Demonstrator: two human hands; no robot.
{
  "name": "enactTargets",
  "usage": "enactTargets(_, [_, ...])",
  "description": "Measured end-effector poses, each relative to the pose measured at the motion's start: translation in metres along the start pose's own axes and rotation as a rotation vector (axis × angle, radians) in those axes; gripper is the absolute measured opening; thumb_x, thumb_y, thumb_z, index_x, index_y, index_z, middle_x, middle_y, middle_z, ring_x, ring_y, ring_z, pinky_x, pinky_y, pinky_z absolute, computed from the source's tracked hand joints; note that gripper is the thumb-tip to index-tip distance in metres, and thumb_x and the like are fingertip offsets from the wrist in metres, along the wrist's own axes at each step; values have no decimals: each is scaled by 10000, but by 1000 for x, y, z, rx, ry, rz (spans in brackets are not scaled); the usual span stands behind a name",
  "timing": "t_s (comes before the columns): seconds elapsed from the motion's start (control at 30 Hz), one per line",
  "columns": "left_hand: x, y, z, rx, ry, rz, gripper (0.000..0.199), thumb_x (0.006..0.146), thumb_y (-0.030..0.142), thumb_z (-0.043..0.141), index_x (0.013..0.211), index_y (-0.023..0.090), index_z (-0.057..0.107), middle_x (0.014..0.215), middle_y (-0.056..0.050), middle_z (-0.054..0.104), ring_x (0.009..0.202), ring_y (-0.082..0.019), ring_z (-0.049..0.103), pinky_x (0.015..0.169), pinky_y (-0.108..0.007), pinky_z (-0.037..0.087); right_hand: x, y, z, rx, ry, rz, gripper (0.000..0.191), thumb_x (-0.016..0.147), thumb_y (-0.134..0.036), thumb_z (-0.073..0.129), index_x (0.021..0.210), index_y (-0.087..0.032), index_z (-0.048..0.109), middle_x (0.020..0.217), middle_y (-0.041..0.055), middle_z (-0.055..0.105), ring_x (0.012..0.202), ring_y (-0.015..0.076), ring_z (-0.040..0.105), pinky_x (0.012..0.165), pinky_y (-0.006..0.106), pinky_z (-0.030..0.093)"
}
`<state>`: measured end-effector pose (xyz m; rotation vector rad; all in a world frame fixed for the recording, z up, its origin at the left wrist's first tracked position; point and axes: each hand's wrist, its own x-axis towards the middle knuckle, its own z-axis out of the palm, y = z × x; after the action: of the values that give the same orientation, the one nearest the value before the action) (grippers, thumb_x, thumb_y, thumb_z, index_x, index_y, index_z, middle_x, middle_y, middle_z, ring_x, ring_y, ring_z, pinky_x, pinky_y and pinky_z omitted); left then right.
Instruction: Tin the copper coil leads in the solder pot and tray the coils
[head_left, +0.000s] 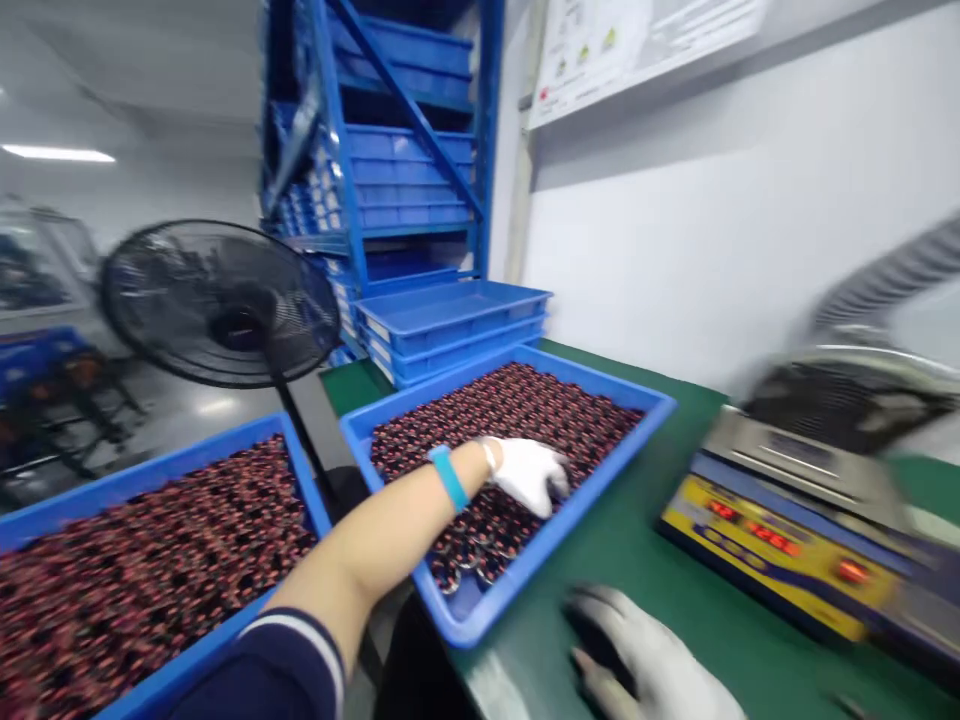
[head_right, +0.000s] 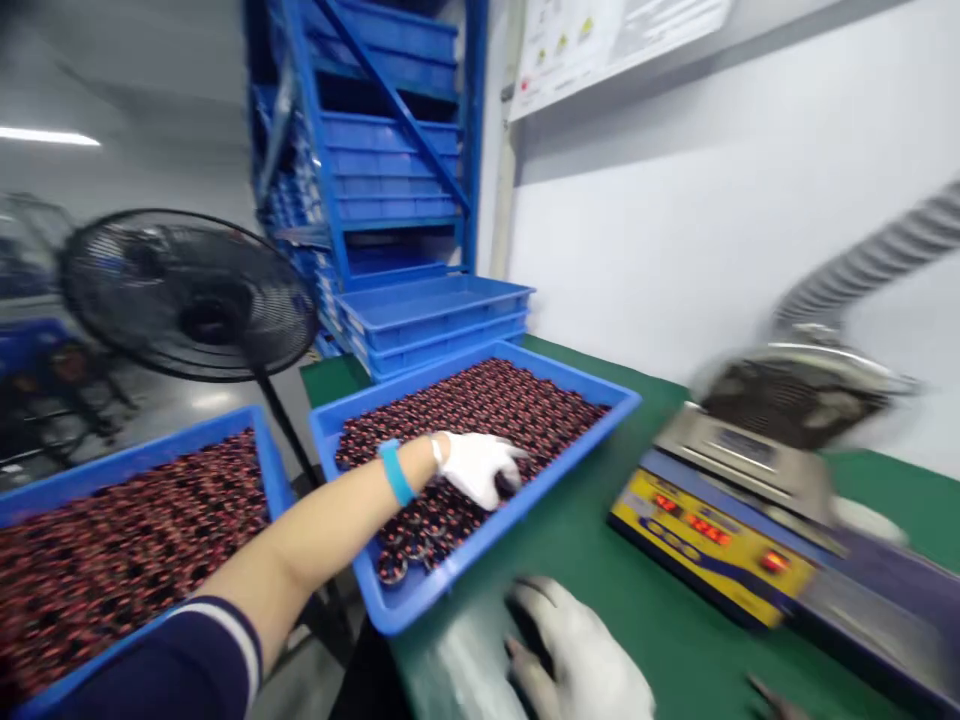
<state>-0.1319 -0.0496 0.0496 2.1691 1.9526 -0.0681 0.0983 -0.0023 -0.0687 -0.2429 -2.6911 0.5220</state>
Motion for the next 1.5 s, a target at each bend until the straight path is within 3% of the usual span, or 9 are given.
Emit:
enactTargets(0.2, [9,1,16,92,51,-44,394,594,441,650,925,236,711,1311,-96,524,1216,-360,434,967,-470,395,3,-19,-15,24,-73,49,329,754,-295,516,1054,-192,605,1107,93,614,970,231,593,823,350,501])
enactTargets(0.5, [11,9,13,37,145,-79,125,647,281,592,663,219,700,1304,-26,545,1256,-280,414,1021,-403,361,-3,-17,-16,60,-19,-11,306,734,-269,547,1028,-187,579,1104,76,606,926,218,579,772,330,467])
enactTargets(0.73, [1,-7,-6,-171,205,-111,198,696,325,523,642,216,680,1101,-3,668,1213,-189,481,970,-262,414,-1,-12,-17,49,-34,-49,323,751,-285,538,1055,-184,574,1106,80,601,890,206,583,747,321,461])
enactTargets(0.87, [-5,-9,-12,-490,366,-122,185,666,356,579,605,206,668,1137,-27,653,1212,-234,484,988,-317,410,-4,-10,-15,80,-18,-42,321,746,-290,548,1047,-182,579,1109,74,603,885,211,587,745,325,466])
enactTargets(0.97, [-5,4,-12,-694,406,-123,166,633,351,631,604,194,674,1198,-47,622,1173,-268,517,967,-355,436,-3,-11,-12,178,94,51,354,745,-284,556,1087,-191,559,1142,72,585,955,214,577,798,332,474])
enactTargets(1.1, [-1,28,-10,-771,448,-153,165,609,353,665,598,189,671,1231,-54,602,1143,-284,538,949,-379,456,15,-10,-6,367,390,249,534,730,-271,576,1245,-214,447,1210,74,534,985,190,571,866,336,480])
enactTargets(1.23, [2,34,-9,-832,446,-195,188,595,372,692,594,188,651,1164,-66,640,1151,-279,531,966,-383,444,47,-6,-1,437,598,237,657,698,-297,606,1307,-186,384,1297,96,459,1155,215,480,1001,353,405])
enactTargets(1.33, [2,26,-7,-873,400,-160,182,624,365,686,627,187,647,1138,-69,651,1188,-260,498,1000,-375,405,67,-2,1,400,602,145,653,717,-305,578,1321,-154,380,1316,102,444,1245,226,387,1075,365,316])
enactTargets(1.5, [3,13,-1,-917,394,-108,195,655,356,675,687,165,649,1098,-87,655,1040,-243,572,957,-378,417,89,7,-6,238,423,127,572,784,-227,466,1339,-112,391,1309,137,446,1261,256,341,1089,424,248])
